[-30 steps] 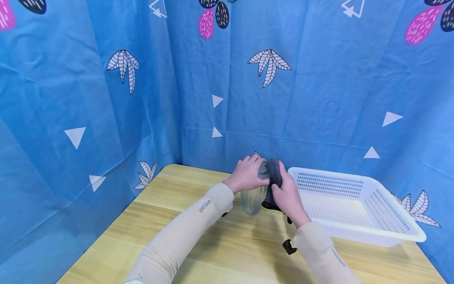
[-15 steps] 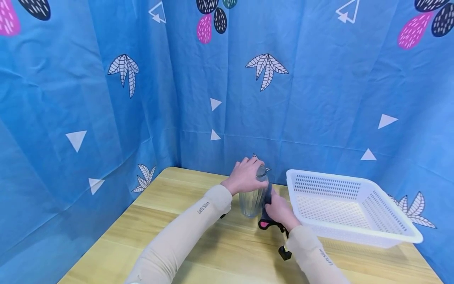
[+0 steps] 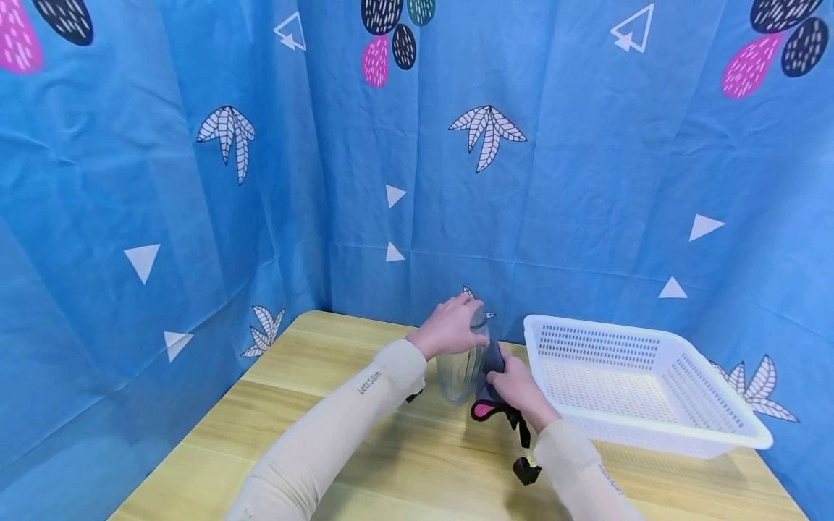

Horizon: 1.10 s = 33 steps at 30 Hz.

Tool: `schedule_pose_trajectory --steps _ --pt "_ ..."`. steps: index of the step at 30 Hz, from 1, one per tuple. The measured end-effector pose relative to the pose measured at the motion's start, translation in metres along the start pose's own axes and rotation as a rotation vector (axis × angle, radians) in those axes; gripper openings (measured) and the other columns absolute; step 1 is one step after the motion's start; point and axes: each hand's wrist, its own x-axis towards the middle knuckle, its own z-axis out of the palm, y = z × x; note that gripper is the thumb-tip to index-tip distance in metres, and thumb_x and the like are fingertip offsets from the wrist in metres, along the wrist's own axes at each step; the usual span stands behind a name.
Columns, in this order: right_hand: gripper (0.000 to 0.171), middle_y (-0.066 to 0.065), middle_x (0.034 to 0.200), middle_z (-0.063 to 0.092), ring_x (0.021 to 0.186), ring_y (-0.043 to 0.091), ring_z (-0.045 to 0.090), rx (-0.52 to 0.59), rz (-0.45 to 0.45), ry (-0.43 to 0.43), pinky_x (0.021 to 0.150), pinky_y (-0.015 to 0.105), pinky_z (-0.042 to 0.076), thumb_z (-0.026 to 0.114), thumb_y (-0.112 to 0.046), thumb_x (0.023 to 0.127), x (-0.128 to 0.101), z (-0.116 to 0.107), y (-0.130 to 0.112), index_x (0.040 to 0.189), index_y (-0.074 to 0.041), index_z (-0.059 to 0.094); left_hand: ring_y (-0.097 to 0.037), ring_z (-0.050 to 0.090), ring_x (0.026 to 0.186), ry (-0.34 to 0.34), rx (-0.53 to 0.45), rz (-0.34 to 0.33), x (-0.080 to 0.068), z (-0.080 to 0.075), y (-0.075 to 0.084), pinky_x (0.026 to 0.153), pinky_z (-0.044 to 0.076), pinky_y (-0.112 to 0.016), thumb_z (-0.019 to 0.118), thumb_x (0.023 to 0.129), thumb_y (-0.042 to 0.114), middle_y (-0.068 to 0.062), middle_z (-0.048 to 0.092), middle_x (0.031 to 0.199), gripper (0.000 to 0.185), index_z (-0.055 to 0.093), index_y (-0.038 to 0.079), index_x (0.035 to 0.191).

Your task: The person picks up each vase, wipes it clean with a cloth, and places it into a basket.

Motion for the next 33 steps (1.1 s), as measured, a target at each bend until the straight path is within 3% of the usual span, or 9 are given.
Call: schedule_pose_trajectory --steps 5,8,11,15,20,22,24,28,33 --pt "0.081 0.025 0.162 0.028 0.139 0.040 0.042 -0.029 -0.029 0.120 0.097 0.049 0.043 0.051 -0.008 0.094 -0.002 -0.007 -0.021 0.163 -0.009 0.008 -0.030 0.038 0.142 -0.008 -0.056 -0.060 0.001 0.000 -0.003 0.112 0.040 -0.046 0.073 0.089 0.045 -0.016 0.032 0.156 0.083 0.038 0.010 0.155" --pt "0.082 0.025 0.161 0.029 0.142 0.042 0.038 -0.035 -0.091 0.190 0.097 0.053 0.043 0.051 -0.007 0.095 -0.002 -0.010 -0.031 0.164 -0.019 0.007 -0.030 0.040 0.138 -0.011 -0.051 -0.069 0.002 -0.002 -0.005 0.109 0.043 -0.044 0.074 0.087 0.048 -0.016 0.036 0.153 0.088 0.037 0.007 0.155" --pt "0.082 0.029 0.157 0.032 0.143 0.045 0.035 -0.061 -0.129 0.217 0.105 0.058 0.040 0.051 -0.006 0.096 0.000 -0.009 -0.036 0.164 -0.020 0.007 -0.030 0.043 0.134 -0.005 0.021 -0.050 0.003 -0.005 -0.008 0.110 0.041 -0.044 0.074 0.085 0.053 -0.013 0.043 0.151 0.088 0.041 0.008 0.153" --pt "0.081 0.034 0.154 0.033 0.136 0.048 0.044 -0.149 -0.066 0.171 0.100 0.058 0.044 0.049 -0.008 0.098 0.007 -0.002 -0.031 0.163 -0.013 0.001 -0.031 0.043 0.138 -0.033 0.080 -0.054 0.002 -0.011 -0.006 0.114 0.036 -0.048 0.074 0.086 0.055 -0.010 0.043 0.156 0.089 0.040 0.011 0.155" --pt "0.079 0.038 0.139 0.051 0.119 0.047 0.059 -0.267 -0.028 0.088 0.091 0.055 0.050 0.051 -0.008 0.095 0.013 0.010 -0.014 0.160 0.004 0.007 -0.033 0.032 0.148 -0.103 -0.003 -0.072 0.001 -0.017 0.001 0.119 0.030 -0.048 0.074 0.089 0.042 -0.014 0.031 0.162 0.089 0.031 0.009 0.159" --pt "0.077 0.038 0.128 0.059 0.111 0.045 0.064 -0.304 -0.031 0.045 0.089 0.054 0.051 0.054 -0.008 0.094 0.013 0.016 -0.006 0.157 0.009 0.013 -0.032 0.027 0.150 -0.115 -0.031 -0.079 0.001 -0.016 0.001 0.119 0.030 -0.048 0.073 0.089 0.039 -0.013 0.027 0.164 0.088 0.028 0.011 0.160" --pt "0.075 0.037 0.128 0.059 0.110 0.044 0.065 -0.320 -0.012 -0.016 0.088 0.054 0.052 0.056 -0.010 0.095 0.012 0.021 0.000 0.155 0.011 0.018 -0.031 0.024 0.151 -0.114 -0.046 -0.079 0.001 -0.013 0.001 0.119 0.031 -0.048 0.072 0.088 0.039 -0.012 0.025 0.165 0.089 0.027 0.013 0.160" --pt "0.073 0.036 0.139 0.052 0.122 0.046 0.058 -0.282 0.034 -0.087 0.097 0.057 0.048 0.057 -0.014 0.096 0.011 0.027 0.009 0.155 0.011 0.021 -0.030 0.027 0.150 -0.086 -0.042 -0.062 0.000 -0.006 -0.003 0.117 0.033 -0.048 0.072 0.085 0.042 -0.011 0.027 0.164 0.090 0.029 0.017 0.160" --pt "0.072 0.029 0.156 0.037 0.142 0.046 0.038 -0.069 0.055 -0.084 0.111 0.061 0.036 0.055 -0.009 0.095 0.010 0.026 0.014 0.158 0.003 0.022 -0.029 0.034 0.145 -0.047 0.005 -0.033 0.000 -0.001 -0.007 0.117 0.032 -0.048 0.068 0.088 0.050 -0.010 0.034 0.160 0.084 0.035 0.017 0.158"
